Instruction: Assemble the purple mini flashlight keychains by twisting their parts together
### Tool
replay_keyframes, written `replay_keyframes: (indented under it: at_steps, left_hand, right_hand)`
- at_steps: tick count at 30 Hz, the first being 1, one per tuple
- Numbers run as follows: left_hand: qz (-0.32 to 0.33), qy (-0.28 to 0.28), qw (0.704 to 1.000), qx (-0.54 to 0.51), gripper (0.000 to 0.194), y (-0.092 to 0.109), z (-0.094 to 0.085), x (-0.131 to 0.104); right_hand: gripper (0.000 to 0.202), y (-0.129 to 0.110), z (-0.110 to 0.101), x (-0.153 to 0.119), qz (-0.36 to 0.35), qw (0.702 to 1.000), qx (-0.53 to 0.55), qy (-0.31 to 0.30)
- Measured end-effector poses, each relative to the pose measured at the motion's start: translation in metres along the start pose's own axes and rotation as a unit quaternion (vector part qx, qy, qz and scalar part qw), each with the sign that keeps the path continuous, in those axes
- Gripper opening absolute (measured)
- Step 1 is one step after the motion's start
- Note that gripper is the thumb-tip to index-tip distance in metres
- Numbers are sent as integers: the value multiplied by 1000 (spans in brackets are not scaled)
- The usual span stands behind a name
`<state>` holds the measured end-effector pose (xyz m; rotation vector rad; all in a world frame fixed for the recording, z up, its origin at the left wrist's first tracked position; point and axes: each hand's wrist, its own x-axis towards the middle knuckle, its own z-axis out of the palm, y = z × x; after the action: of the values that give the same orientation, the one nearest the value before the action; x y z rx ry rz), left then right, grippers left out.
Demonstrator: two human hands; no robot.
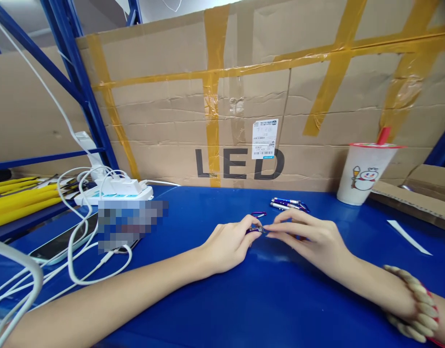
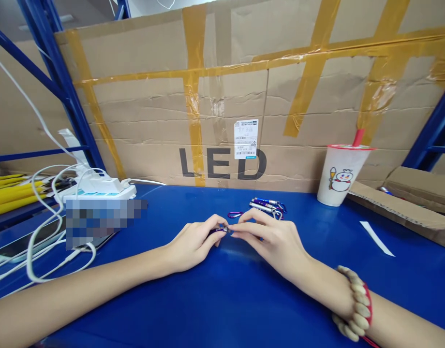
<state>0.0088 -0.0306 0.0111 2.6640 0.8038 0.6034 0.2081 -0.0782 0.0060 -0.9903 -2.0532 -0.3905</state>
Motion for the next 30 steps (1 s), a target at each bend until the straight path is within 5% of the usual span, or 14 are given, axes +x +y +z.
replay_keyframes:
  at_steps: [6,16,30]
  left_hand:
    - [24,-4,1000,6,22,-1,0,-2]
    - [66,-57,996,3,18,-2,-3,-3]
    - [86,-55,995,-15,15,-5,-2,-3]
  right_hand:
    - [19,0,0,1,-57,997,-52,17]
    - [21,-8,-2,8,4,996,88,-33]
    - [16,-10,0,6,44,994,90,-46]
